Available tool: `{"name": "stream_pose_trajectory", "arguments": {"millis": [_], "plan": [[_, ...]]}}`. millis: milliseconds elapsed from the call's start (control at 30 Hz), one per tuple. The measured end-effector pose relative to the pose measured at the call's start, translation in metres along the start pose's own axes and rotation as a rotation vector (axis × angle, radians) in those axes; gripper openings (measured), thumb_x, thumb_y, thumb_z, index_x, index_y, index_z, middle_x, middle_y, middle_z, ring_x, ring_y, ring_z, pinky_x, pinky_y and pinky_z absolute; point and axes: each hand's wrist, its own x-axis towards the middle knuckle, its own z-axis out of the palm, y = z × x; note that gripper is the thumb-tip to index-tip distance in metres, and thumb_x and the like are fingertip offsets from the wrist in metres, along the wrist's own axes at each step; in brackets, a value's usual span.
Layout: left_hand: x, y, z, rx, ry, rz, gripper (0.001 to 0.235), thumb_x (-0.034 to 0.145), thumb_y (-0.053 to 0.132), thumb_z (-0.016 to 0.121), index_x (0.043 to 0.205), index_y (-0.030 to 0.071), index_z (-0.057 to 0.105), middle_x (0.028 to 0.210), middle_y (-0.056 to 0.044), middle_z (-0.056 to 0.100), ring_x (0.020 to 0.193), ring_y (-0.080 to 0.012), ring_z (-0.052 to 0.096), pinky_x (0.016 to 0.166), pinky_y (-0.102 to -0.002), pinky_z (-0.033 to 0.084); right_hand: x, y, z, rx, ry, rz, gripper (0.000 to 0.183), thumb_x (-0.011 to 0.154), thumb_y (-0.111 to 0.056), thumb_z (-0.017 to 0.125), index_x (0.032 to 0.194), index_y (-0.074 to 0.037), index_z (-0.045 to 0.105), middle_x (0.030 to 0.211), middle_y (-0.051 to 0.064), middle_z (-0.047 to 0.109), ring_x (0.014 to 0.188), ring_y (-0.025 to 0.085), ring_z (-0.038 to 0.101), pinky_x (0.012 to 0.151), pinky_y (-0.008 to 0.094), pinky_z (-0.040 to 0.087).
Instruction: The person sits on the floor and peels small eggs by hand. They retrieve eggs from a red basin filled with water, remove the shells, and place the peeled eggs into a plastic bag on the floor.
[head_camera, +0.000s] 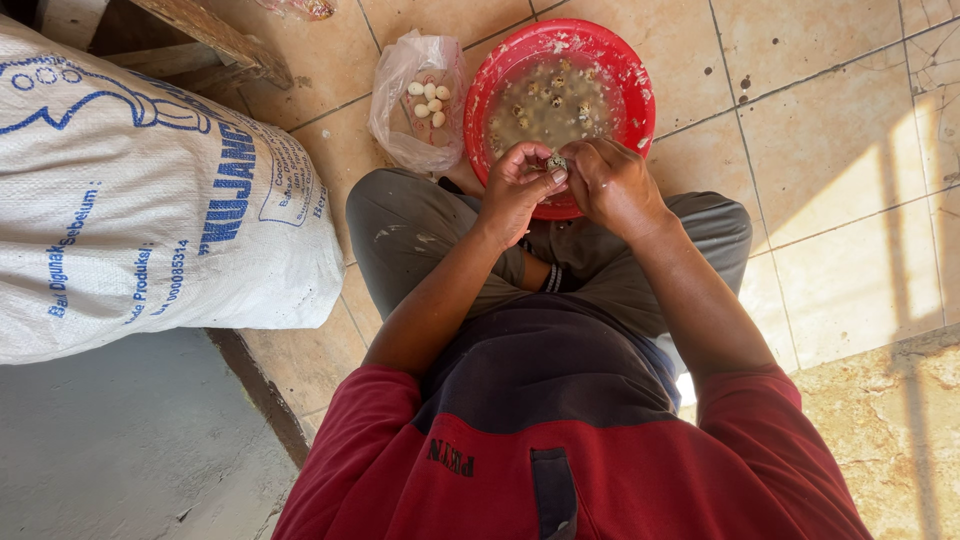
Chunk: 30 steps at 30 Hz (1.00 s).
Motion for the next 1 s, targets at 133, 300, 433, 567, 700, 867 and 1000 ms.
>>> {"name": "stream_pose_trajectory", "arguments": {"millis": [133,300,433,567,700,867,1000], "plan": [[-0.001,0.003,0.000,-0.001,-0.032,-0.036,0.026,0.097,0.000,0.073,0.120,0.003,0.061,0.113,-0.009,0.065,0.104,-0.0171,0.069,0.092,-0.037,0.064,-0.003,0.007,0.003,0.057,0.028,0.003,0.021,0.093,0.005,0.072,0.106,0.000,0.056,0.100,0.016,0.068,0.089,0.034,0.070,0.076,0.041,0.057],[-0.002,0.006,-0.003,-0.144,-0.076,-0.075,0.028,0.098,-0.002,0.071,0.124,0.002,0.060,0.117,-0.009,0.064,0.109,-0.0191,0.069,0.099,-0.040,0.062,-0.011,0.013,0.010,0.251,0.008,0.228,0.018,0.096,0.006,0.068,0.107,0.001,0.055,0.093,0.014,0.065,0.079,0.027,0.068,0.070,0.036,0.054],[-0.003,0.011,-0.007,-0.116,-0.093,-0.109,0.034,0.100,0.001,0.068,0.133,0.002,0.060,0.118,-0.010,0.067,0.107,-0.0204,0.069,0.096,-0.037,0.059,-0.011,0.015,0.011,0.533,0.010,0.381,0.013,0.102,0.005,0.061,0.112,0.000,0.053,0.097,0.012,0.064,0.083,0.021,0.065,0.074,0.032,0.054],[-0.001,0.013,-0.007,-0.068,-0.080,-0.097,0.035,0.102,0.001,0.067,0.136,0.000,0.060,0.116,-0.012,0.068,0.105,-0.0204,0.069,0.093,-0.035,0.059,-0.008,0.011,0.002,0.397,-0.014,0.370,0.008,0.104,0.005,0.061,0.110,0.000,0.062,0.098,0.012,0.069,0.085,0.021,0.072,0.076,0.033,0.056],[0.001,0.012,-0.005,-0.080,-0.053,-0.087,0.036,0.099,0.000,0.069,0.133,0.000,0.059,0.117,-0.013,0.068,0.104,-0.0186,0.069,0.094,-0.035,0.061,-0.002,0.003,-0.007,0.245,0.026,0.122,0.015,0.097,0.005,0.066,0.111,0.001,0.065,0.108,0.017,0.071,0.097,0.031,0.073,0.083,0.036,0.058],[0.001,0.007,-0.002,0.023,-0.063,-0.028,0.033,0.097,-0.002,0.073,0.127,0.001,0.060,0.109,-0.011,0.070,0.100,-0.0170,0.070,0.092,-0.035,0.063,0.001,-0.001,-0.007,0.098,-0.024,0.049,0.016,0.094,0.002,0.073,0.109,0.000,0.067,0.104,0.016,0.072,0.091,0.034,0.073,0.078,0.039,0.059],[-0.001,0.005,-0.002,0.172,-0.037,-0.036,0.031,0.097,-0.002,0.073,0.125,0.002,0.060,0.102,-0.011,0.072,0.098,-0.0167,0.072,0.088,-0.034,0.064,-0.002,0.002,-0.001,0.032,-0.018,0.025,0.017,0.091,0.003,0.075,0.105,0.000,0.066,0.101,0.015,0.072,0.087,0.033,0.072,0.075,0.040,0.059]]}}
